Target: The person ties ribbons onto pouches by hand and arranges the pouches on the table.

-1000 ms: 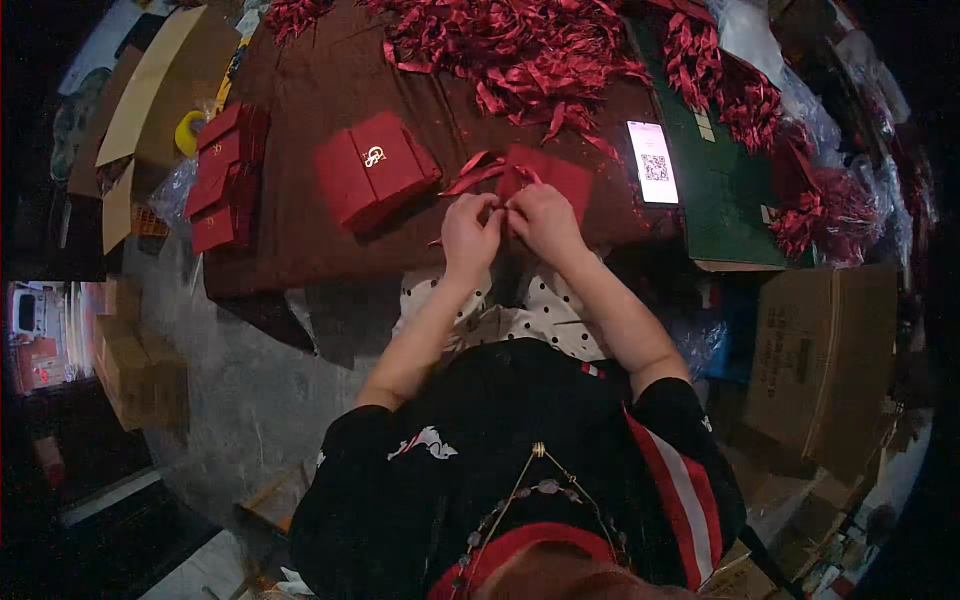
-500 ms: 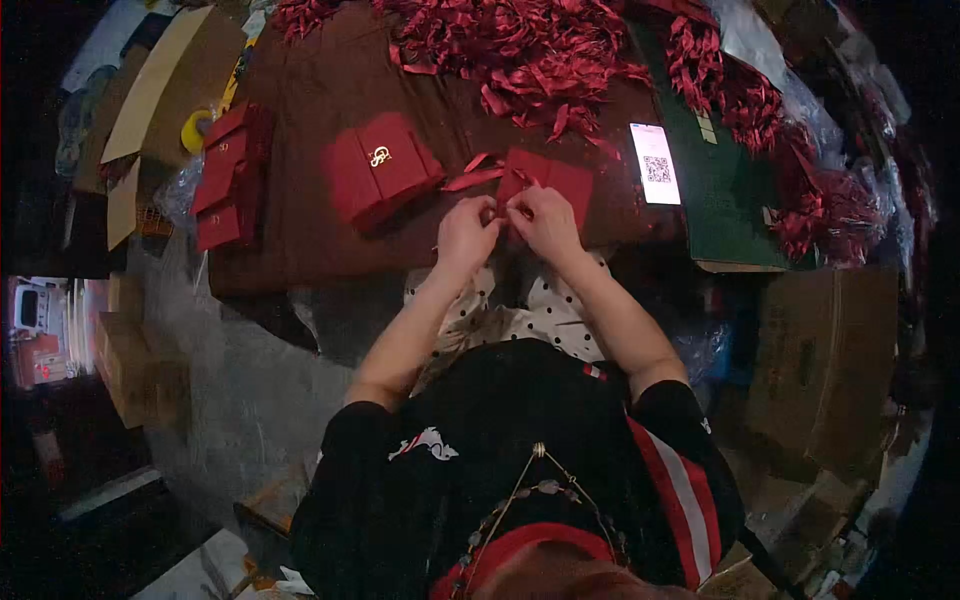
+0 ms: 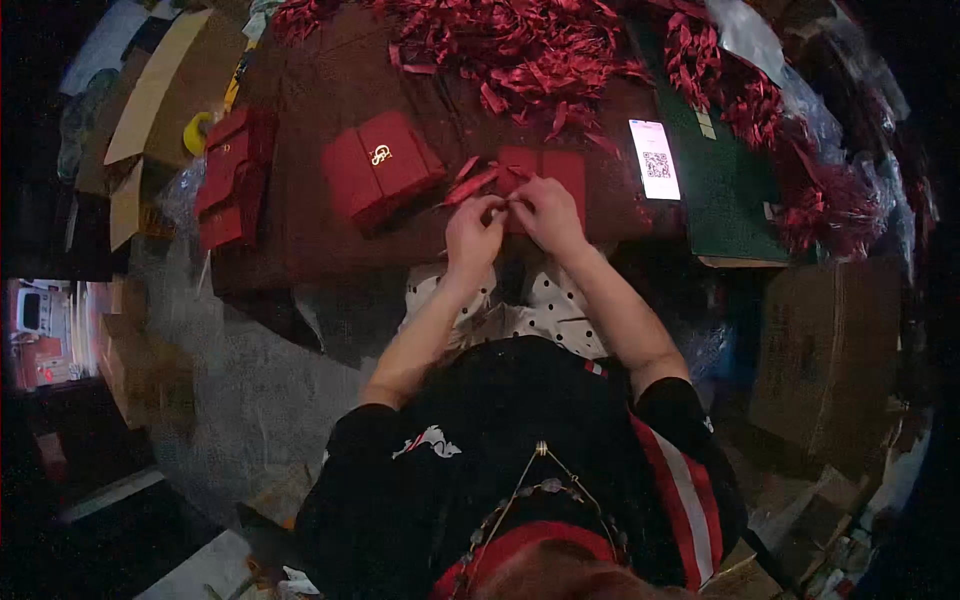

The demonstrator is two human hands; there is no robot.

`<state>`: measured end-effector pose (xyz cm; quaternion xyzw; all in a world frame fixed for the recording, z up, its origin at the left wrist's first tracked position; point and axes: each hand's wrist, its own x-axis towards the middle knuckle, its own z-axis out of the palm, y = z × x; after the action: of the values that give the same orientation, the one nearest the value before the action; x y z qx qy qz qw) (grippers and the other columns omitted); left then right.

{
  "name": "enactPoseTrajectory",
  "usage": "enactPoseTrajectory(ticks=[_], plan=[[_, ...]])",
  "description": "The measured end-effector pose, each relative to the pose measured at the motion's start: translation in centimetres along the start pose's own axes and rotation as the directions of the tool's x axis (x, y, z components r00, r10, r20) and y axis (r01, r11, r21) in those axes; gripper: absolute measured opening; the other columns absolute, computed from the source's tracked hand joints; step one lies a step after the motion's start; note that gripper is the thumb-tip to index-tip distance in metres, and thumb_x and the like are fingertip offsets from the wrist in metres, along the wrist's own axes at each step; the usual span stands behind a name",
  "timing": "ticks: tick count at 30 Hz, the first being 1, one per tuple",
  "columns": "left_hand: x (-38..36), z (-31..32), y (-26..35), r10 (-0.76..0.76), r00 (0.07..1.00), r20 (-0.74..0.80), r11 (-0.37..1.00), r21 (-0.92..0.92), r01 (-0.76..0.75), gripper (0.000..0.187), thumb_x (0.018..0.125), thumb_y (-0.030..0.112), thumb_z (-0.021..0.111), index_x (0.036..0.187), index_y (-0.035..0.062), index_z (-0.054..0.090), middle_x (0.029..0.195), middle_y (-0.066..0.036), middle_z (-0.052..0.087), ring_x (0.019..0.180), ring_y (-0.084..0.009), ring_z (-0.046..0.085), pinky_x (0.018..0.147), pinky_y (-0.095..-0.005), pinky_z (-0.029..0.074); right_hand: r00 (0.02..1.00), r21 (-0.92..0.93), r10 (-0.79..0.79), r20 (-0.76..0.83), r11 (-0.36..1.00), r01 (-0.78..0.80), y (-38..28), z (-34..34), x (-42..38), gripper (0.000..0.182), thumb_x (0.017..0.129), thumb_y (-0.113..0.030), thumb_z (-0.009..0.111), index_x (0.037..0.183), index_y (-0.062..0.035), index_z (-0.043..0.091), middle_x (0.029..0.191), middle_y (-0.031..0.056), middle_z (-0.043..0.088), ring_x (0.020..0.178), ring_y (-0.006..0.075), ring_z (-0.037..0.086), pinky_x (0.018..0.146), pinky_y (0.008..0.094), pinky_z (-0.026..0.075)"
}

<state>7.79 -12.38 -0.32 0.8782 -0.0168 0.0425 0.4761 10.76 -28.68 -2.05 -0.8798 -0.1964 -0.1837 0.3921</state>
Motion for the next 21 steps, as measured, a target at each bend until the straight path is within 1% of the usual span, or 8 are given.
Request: enactPoseTrajectory(ticks=[2,5,7,12,15,16,18,21], plan=[[0.4,-0.4,0.6,-0.064,0.997,0.034,0.997,0.056,0.062,0.033,0.087,0.024,0.068,0.113,0.0038,0.07,0.116,-0.021,0.067,0.11,-0.0371,0.064,0.092,-0.0434,0.051,0.999,0.001,0.0,0.044,1.0,0.0,0.1,-0.4,0.1,0.01,0.079,-0.011,0.069,0.086,-0.0042,0.069,0.09,0.0144,0.067,0.087,0.0364,0.062,0.079,0.0467,0.05],[1.0,-0.5,0.3,-0.034,0.994,0.106,0.972,0.234,0.008,0.035,0.087,0.022,0.068,0.116,0.003,0.07,0.116,-0.02,0.068,0.109,-0.0349,0.065,0.091,-0.0413,0.051,0.997,0.036,0.057,0.054,0.998,-0.059,0.1,-0.5,-0.3,0.011,0.08,-0.012,0.069,0.089,-0.0055,0.069,0.091,0.0146,0.066,0.088,0.037,0.061,0.079,0.047,0.05],[1.5,-0.8,-0.2,-0.093,0.988,0.127,0.991,0.104,0.08,0.036,0.087,0.022,0.069,0.117,0.0025,0.069,0.112,-0.019,0.069,0.106,-0.0327,0.067,0.089,-0.0399,0.051,0.99,0.066,0.133,0.047,0.989,-0.136,-0.1,-0.5,-0.5,0.011,0.081,-0.013,0.069,0.089,-0.0057,0.069,0.089,0.0138,0.065,0.088,0.0366,0.061,0.078,0.0468,0.05],[2.1,0.8,-3.8,-0.061,0.991,0.119,0.996,-0.052,0.068,0.03,0.087,0.012,0.068,0.114,-0.0013,0.07,0.093,-0.012,0.073,0.086,-0.0183,0.068,0.079,-0.0316,0.052,1.0,0.05,0.029,-0.006,0.998,-0.028,-0.3,-0.5,-0.6,0.009,0.081,-0.012,0.069,0.088,-0.0064,0.069,0.089,0.013,0.065,0.087,0.036,0.062,0.077,0.0461,0.05],[1.3,0.6,-2.1,-0.071,0.997,0.03,0.997,-0.022,0.071,0.031,0.088,0.016,0.07,0.114,-0.0014,0.069,0.105,-0.015,0.072,0.094,-0.0235,0.068,0.08,-0.0355,0.052,0.999,0.02,-0.04,-0.016,0.999,0.041,-0.4,-0.3,-0.4,0.009,0.08,-0.011,0.069,0.088,-0.0055,0.068,0.089,0.0133,0.065,0.087,0.036,0.061,0.077,0.0463,0.049],[0.9,0.6,-1.9,-0.069,0.997,0.029,0.997,-0.021,0.07,0.031,0.088,0.016,0.07,0.114,-0.0014,0.069,0.105,-0.015,0.072,0.094,-0.0235,0.068,0.08,-0.0355,0.052,0.998,0.015,-0.068,-0.009,0.998,0.068,-0.5,-0.3,-0.4,0.009,0.08,-0.01,0.069,0.087,-0.0049,0.067,0.088,0.0135,0.065,0.086,0.036,0.061,0.078,0.0466,0.049],[0.5,0.7,-1.6,0.026,0.998,-0.048,0.999,-0.036,-0.028,0.03,0.083,0.021,0.071,0.108,0.0045,0.073,0.1,-0.016,0.069,0.095,-0.0346,0.067,0.082,-0.0415,0.052,0.999,-0.013,-0.053,-0.009,0.999,0.053,-0.6,-0.2,-0.5,0.009,0.08,-0.01,0.069,0.087,-0.0042,0.067,0.088,0.014,0.065,0.086,0.0361,0.061,0.079,0.0468,0.049],[0.5,0.6,-1.3,0.047,0.998,-0.044,0.999,0.022,-0.046,0.03,0.084,0.022,0.071,0.108,0.0036,0.072,0.098,-0.016,0.068,0.093,-0.0351,0.067,0.08,-0.0412,0.052,0.998,-0.007,0.017,0.055,1.0,-0.017,-0.6,0.0,-0.6,0.01,0.081,-0.01,0.069,0.087,-0.0032,0.066,0.091,0.0145,0.066,0.089,0.0362,0.062,0.082,0.0456,0.05]])
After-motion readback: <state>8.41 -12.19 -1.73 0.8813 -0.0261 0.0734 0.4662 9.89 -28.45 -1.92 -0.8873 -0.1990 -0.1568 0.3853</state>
